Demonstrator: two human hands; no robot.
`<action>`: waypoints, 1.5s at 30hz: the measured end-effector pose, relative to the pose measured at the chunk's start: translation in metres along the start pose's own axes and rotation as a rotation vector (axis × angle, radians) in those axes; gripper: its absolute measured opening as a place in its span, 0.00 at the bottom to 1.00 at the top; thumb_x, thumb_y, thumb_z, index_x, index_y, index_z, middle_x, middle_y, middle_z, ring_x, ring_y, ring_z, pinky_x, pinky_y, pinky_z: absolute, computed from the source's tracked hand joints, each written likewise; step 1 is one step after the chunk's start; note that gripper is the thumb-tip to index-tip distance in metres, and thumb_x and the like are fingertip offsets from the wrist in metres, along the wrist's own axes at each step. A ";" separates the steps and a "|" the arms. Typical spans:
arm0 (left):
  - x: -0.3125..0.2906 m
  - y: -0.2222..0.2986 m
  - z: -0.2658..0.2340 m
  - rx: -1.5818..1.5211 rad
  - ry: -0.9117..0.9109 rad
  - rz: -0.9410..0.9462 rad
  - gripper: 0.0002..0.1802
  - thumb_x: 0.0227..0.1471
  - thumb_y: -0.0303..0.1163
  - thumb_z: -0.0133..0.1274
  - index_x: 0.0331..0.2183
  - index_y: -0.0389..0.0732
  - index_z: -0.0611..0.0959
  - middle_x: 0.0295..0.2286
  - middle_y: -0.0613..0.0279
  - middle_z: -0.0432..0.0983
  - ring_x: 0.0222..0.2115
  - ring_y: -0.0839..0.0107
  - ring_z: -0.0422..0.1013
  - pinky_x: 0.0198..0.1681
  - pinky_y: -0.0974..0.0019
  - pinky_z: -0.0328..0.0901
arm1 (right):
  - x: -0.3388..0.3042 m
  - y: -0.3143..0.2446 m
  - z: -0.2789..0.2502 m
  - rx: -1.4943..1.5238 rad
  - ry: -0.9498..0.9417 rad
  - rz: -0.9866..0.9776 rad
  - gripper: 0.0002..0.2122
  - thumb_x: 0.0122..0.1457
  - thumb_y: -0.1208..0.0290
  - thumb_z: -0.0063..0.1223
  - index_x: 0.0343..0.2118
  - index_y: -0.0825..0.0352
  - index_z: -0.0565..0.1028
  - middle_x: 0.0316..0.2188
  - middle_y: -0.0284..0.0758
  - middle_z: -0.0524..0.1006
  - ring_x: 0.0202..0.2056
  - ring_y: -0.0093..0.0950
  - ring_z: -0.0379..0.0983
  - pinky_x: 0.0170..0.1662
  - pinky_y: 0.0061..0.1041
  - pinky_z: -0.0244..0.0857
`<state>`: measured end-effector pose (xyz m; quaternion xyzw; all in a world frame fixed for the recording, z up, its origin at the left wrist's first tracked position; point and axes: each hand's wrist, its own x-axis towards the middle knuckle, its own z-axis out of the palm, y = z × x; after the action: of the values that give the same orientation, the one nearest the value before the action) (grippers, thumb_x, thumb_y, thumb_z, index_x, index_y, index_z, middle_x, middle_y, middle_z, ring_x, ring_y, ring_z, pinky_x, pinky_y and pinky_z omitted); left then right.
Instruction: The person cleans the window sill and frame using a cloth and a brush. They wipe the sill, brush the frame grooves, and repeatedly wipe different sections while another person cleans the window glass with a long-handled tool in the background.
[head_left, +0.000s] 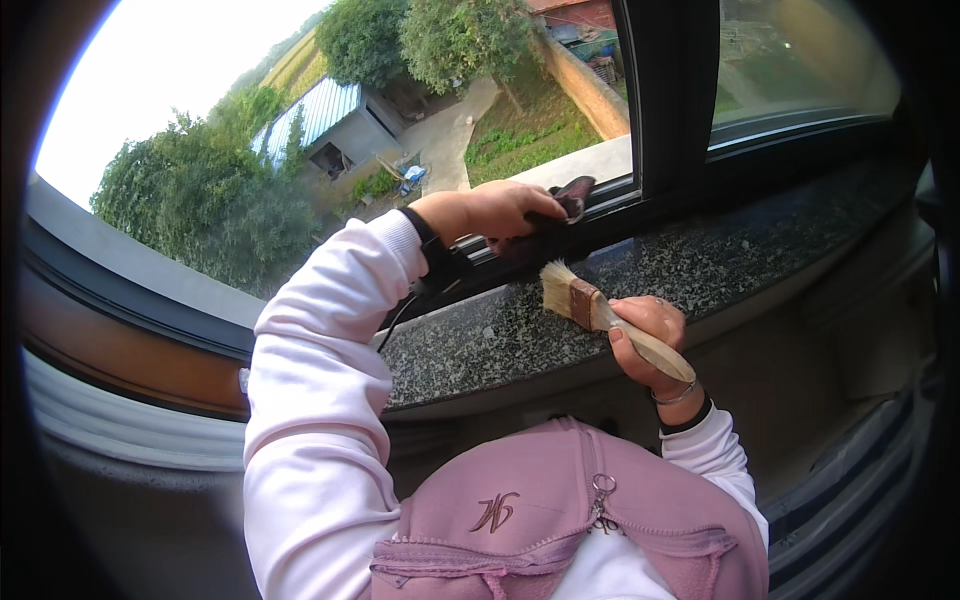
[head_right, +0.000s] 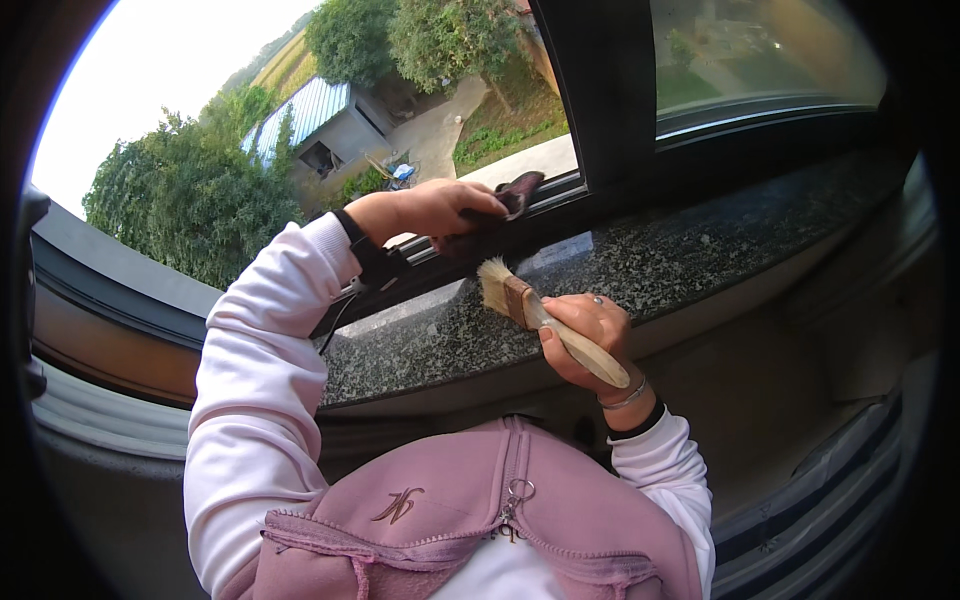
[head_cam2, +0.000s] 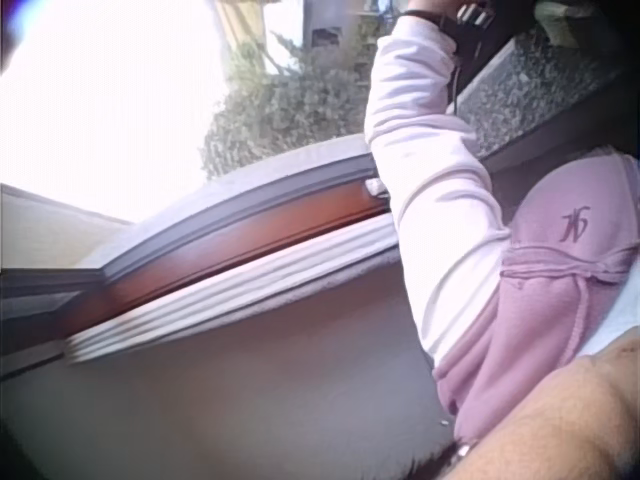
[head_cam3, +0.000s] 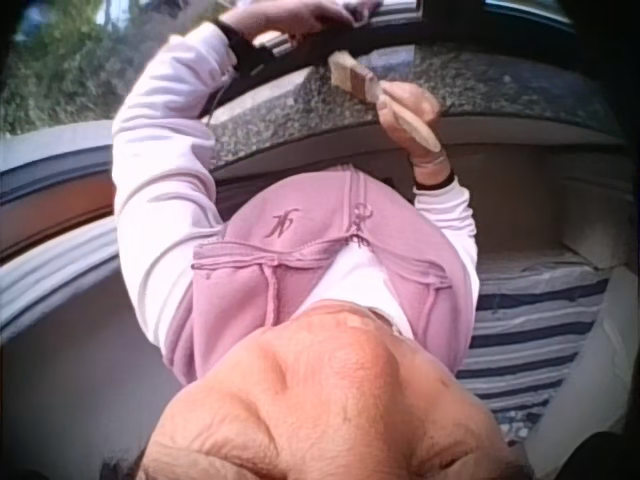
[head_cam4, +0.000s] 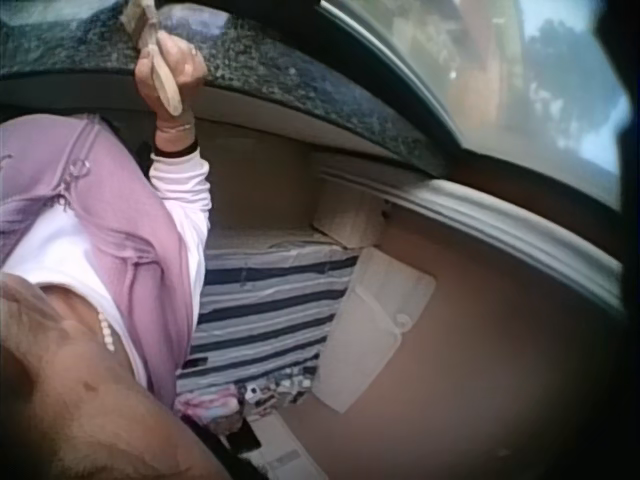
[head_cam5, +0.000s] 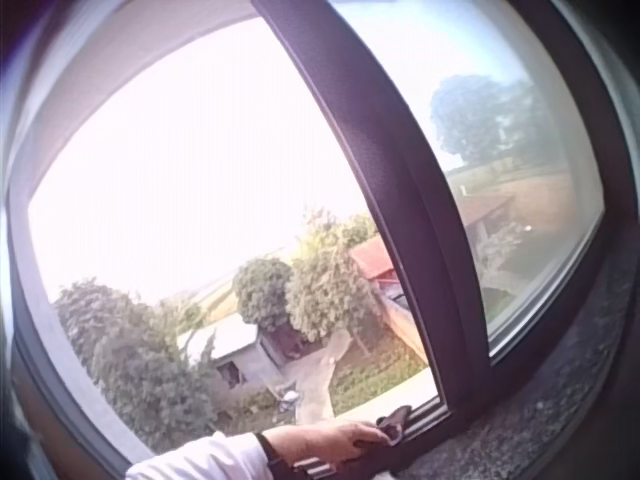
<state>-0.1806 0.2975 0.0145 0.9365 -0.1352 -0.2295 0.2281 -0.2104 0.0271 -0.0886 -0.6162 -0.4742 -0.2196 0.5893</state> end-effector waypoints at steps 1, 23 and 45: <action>-0.013 -0.009 -0.001 0.256 0.056 0.184 0.23 0.46 0.20 0.49 0.47 0.46 0.76 0.44 0.61 0.68 0.37 0.67 0.73 0.32 0.67 0.75 | 0.000 0.001 0.000 -0.017 -0.007 -0.014 0.11 0.42 0.76 0.55 0.32 0.68 0.74 0.26 0.39 0.77 0.25 0.34 0.75 0.29 0.28 0.69; 0.066 0.079 0.005 0.107 0.162 -0.087 0.28 0.44 0.23 0.45 0.49 0.53 0.75 0.31 0.61 0.76 0.20 0.68 0.74 0.20 0.71 0.70 | -0.005 -0.007 0.007 -0.045 -0.081 0.132 0.12 0.45 0.76 0.53 0.35 0.71 0.74 0.31 0.45 0.77 0.31 0.39 0.75 0.35 0.31 0.69; -0.290 -0.106 0.044 -0.090 0.135 -0.650 0.27 0.39 0.17 0.42 0.43 0.48 0.78 0.40 0.57 0.71 0.35 0.59 0.72 0.30 0.63 0.71 | -0.016 0.000 0.006 0.019 0.067 0.468 0.12 0.52 0.75 0.46 0.38 0.73 0.75 0.35 0.37 0.76 0.37 0.26 0.71 0.43 0.23 0.64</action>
<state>-0.4356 0.4767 0.0343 0.9327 0.1963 -0.2334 0.1926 -0.2194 0.0270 -0.1031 -0.6960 -0.3004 -0.0928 0.6455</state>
